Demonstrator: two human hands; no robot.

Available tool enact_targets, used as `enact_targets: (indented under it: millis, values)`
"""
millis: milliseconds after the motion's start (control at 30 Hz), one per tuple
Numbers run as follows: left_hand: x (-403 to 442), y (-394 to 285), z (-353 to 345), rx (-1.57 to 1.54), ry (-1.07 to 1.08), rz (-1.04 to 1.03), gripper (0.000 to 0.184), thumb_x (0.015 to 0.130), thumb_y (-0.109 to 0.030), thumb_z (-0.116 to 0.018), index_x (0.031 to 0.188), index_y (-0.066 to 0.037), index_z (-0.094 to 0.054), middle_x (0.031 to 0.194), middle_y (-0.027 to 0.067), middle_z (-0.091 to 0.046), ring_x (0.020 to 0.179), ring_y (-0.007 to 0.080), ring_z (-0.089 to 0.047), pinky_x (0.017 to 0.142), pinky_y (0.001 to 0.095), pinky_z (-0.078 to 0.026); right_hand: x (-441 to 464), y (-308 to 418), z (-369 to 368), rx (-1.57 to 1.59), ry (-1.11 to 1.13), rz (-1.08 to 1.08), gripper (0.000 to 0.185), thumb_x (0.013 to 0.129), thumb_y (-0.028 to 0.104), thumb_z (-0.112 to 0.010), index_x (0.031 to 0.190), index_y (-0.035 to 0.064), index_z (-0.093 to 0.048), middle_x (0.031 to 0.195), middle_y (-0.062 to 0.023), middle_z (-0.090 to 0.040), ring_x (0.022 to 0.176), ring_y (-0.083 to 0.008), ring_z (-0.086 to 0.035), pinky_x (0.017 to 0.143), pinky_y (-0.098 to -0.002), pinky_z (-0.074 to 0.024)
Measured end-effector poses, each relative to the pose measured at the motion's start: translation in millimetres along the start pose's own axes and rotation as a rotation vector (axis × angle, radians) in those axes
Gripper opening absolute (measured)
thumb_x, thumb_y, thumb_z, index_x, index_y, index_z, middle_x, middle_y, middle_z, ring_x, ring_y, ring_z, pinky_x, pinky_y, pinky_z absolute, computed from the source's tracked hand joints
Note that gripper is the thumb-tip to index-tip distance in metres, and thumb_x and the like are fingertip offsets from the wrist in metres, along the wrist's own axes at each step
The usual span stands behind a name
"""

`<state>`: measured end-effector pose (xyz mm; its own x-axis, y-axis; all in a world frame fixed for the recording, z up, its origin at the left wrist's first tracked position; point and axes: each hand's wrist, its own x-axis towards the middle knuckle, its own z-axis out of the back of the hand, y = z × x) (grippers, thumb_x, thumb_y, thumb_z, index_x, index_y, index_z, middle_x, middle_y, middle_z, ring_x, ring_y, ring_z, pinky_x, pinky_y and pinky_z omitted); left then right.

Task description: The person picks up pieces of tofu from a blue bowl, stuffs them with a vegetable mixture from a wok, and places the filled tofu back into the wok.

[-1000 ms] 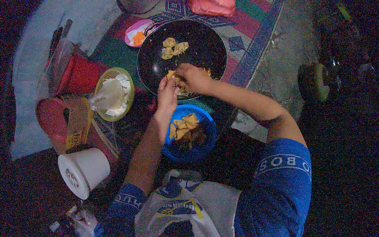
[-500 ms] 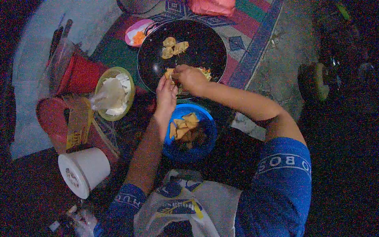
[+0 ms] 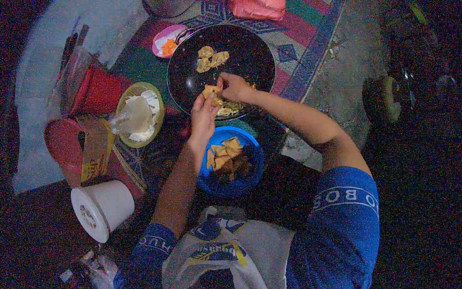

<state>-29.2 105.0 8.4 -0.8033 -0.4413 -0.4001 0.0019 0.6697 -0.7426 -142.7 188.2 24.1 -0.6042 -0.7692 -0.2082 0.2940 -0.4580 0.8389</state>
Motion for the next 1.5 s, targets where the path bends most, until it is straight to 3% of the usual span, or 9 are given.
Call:
enact_targets:
  millis: [100,400,533,633,933,1000,1133,1333,1500]
  values:
    - [1.0,1.5,2.8,0.020,-0.002,-0.010,0.022,0.081,-0.010,-0.049,0.103,-0.007,-0.048,0.095,0.0005,-0.048,0.085,0.0098,-0.047,0.069,0.0234,-0.042,0.8,8.1,8.8,0.480,0.147,-0.244,0.019,0.068,0.011,-0.061,0.080,0.0060,-0.047,0.074,-0.0006,-0.049,0.070,-0.0080,-0.046,0.062,-0.0222,-0.0384]
    - [2.5,12.1,4.1,0.085,-0.010,-0.032,0.026,0.081,-0.008,-0.048,0.106,-0.009,-0.043,0.099,0.0019,-0.049,0.086,0.0111,-0.049,0.070,0.0244,-0.042,4.4,-13.2,-14.3,0.129,-0.016,0.024,0.024,0.071,0.015,-0.061,0.089,0.0062,-0.049,0.081,-0.0020,-0.051,0.072,-0.0079,-0.047,0.061,-0.0225,-0.0397]
    - [12.8,8.0,12.4,-0.031,-0.019,0.016,0.024,0.081,-0.008,-0.048,0.104,-0.009,-0.043,0.099,0.0025,-0.049,0.087,0.0124,-0.049,0.072,0.0251,-0.042,-1.6,-4.9,-3.8,0.350,0.154,-0.027,0.029,0.071,0.014,-0.061,0.096,0.0056,-0.049,0.087,-0.0043,-0.053,0.074,-0.0092,-0.049,0.063,-0.0233,-0.0415]
    - [6.6,4.4,1.2,-0.076,-0.087,-0.022,0.022,0.081,-0.010,-0.050,0.102,-0.006,-0.045,0.091,0.0028,-0.047,0.077,0.0093,-0.048,0.067,0.0215,-0.042,-1.5,-9.5,-5.1,0.106,0.050,0.321,0.034,0.070,0.012,-0.062,0.100,0.0050,-0.049,0.091,-0.0053,-0.053,0.078,-0.0108,-0.051,0.066,-0.0246,-0.0427]
    - [7.6,6.2,7.0,-0.006,-0.059,0.034,0.024,0.082,-0.011,-0.047,0.106,-0.010,-0.043,0.101,0.0020,-0.049,0.090,0.0141,-0.049,0.078,0.0283,-0.041,0.6,-4.5,-11.8,-0.040,-0.114,0.222,0.033,0.066,0.017,-0.065,0.094,0.0048,-0.052,0.088,-0.0080,-0.057,0.081,-0.0183,-0.054,0.073,-0.0287,-0.0419]
    - [10.6,7.4,10.7,-0.058,-0.039,0.014,0.024,0.082,-0.011,-0.047,0.107,-0.009,-0.043,0.100,0.0023,-0.050,0.090,0.0143,-0.049,0.078,0.0284,-0.040,2.0,-2.2,-4.2,0.508,0.161,0.010,0.027,0.068,0.014,-0.063,0.092,0.0051,-0.053,0.084,-0.0052,-0.057,0.075,-0.0153,-0.053,0.068,-0.0275,-0.0424]
    - [10.5,7.9,4.4,0.011,-0.008,-0.028,0.024,0.083,-0.010,-0.047,0.106,-0.009,-0.043,0.099,0.0028,-0.050,0.089,0.0147,-0.050,0.078,0.0289,-0.041,10.6,-18.5,-4.3,0.647,0.183,-0.223,0.022,0.072,0.009,-0.060,0.092,0.0029,-0.052,0.087,-0.0025,-0.055,0.081,-0.0100,-0.051,0.071,-0.0240,-0.0408]
    - [17.4,8.7,2.8,-0.015,-0.116,-0.009,0.025,0.080,-0.010,-0.052,0.103,-0.005,-0.045,0.097,0.0054,-0.048,0.086,0.0128,-0.049,0.066,0.0238,-0.044,8.5,-14.4,-6.2,0.241,0.115,0.052,0.034,0.074,0.018,-0.060,0.104,0.0056,-0.049,0.092,-0.0044,-0.053,0.081,-0.0110,-0.050,0.069,-0.0246,-0.0411]
    - [40.8,4.6,-11.3,0.122,-0.241,0.020,0.033,0.078,-0.019,-0.056,0.101,0.000,-0.043,0.094,0.0085,-0.050,0.085,0.0141,-0.049,0.066,0.0257,-0.043,14.7,-12.7,-2.0,-0.348,-0.053,0.356,0.055,0.065,0.024,-0.063,0.111,0.0052,-0.041,0.111,-0.0182,-0.042,0.101,-0.0293,-0.045,0.083,-0.0370,-0.0384]
